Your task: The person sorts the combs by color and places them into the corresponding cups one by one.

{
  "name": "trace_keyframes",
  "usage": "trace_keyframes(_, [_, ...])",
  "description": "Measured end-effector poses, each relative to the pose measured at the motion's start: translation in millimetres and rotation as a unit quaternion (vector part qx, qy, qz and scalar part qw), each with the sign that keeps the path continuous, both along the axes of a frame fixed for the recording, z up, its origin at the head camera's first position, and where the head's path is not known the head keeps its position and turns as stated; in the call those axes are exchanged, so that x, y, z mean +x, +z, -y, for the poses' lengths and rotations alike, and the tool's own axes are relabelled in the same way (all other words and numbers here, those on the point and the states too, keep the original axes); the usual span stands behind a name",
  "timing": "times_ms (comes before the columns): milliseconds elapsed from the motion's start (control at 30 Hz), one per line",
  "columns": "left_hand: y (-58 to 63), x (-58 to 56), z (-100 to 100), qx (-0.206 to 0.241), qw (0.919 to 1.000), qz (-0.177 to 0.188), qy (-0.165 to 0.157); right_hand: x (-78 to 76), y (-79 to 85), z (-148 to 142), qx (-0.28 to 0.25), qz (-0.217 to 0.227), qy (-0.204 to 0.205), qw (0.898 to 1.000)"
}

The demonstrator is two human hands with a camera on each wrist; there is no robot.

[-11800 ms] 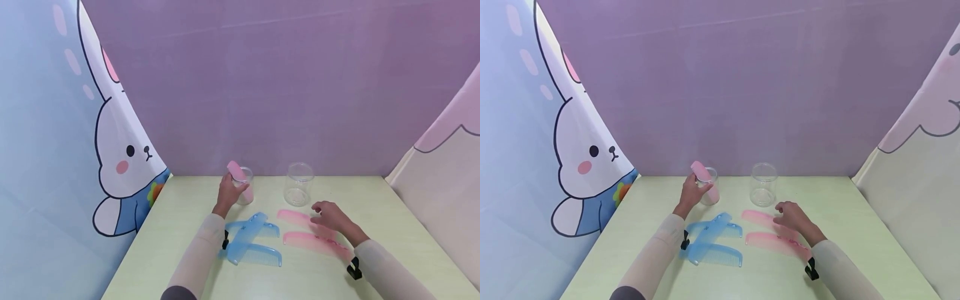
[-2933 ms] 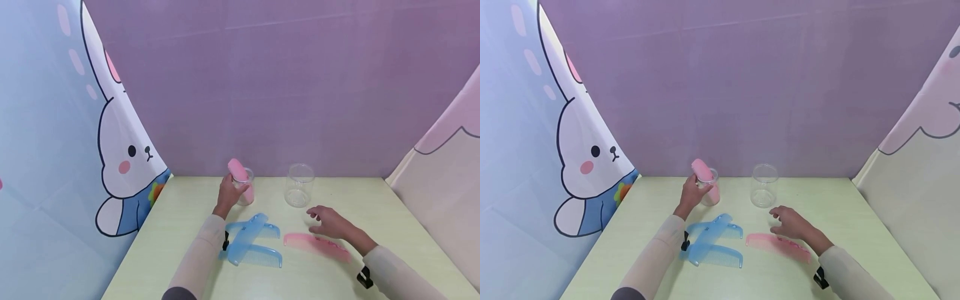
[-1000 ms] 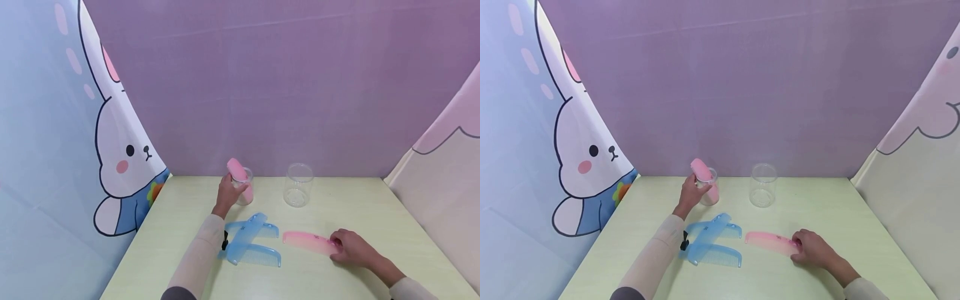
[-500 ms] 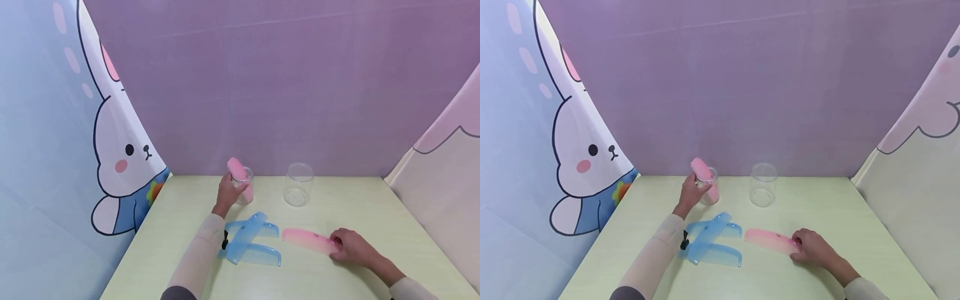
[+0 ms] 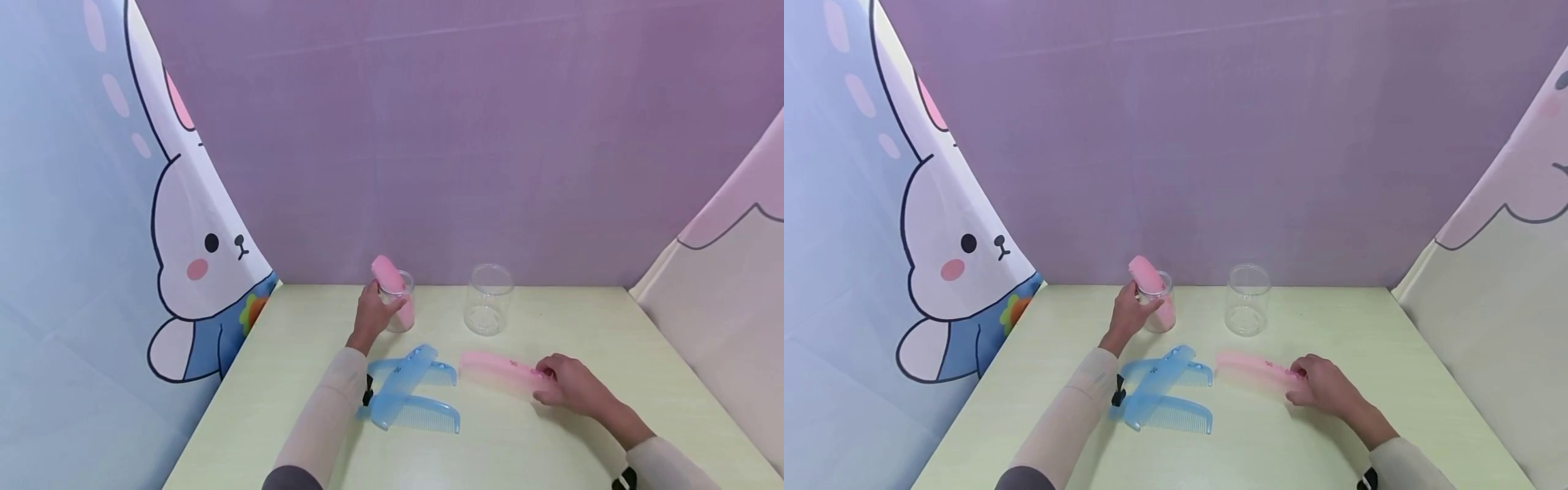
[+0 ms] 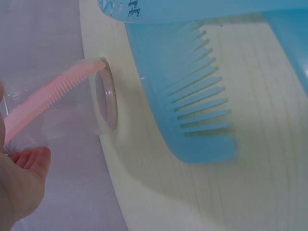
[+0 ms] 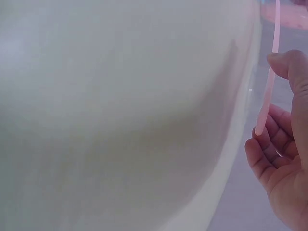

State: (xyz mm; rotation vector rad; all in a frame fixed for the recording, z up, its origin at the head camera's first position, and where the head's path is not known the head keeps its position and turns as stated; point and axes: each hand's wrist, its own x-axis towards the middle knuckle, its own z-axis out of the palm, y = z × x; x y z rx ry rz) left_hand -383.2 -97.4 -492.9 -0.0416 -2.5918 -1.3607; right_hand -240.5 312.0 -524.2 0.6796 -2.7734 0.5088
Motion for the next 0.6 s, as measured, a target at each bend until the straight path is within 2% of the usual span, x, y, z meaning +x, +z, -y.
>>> trace_keyframes(233, [-0.8, -0.1, 0.5, -0.004, 1.0, -0.006, 0.0, -8.1, 5.8, 4.5, -0.014, -0.017, 0.014, 1.0])
trace_keyframes(600, [-1.2, -0.4, 1.0, -0.001, 1.0, 0.0, 0.0, -18.3, 14.7, 17.7, -0.015, -0.011, -0.001, 1.0])
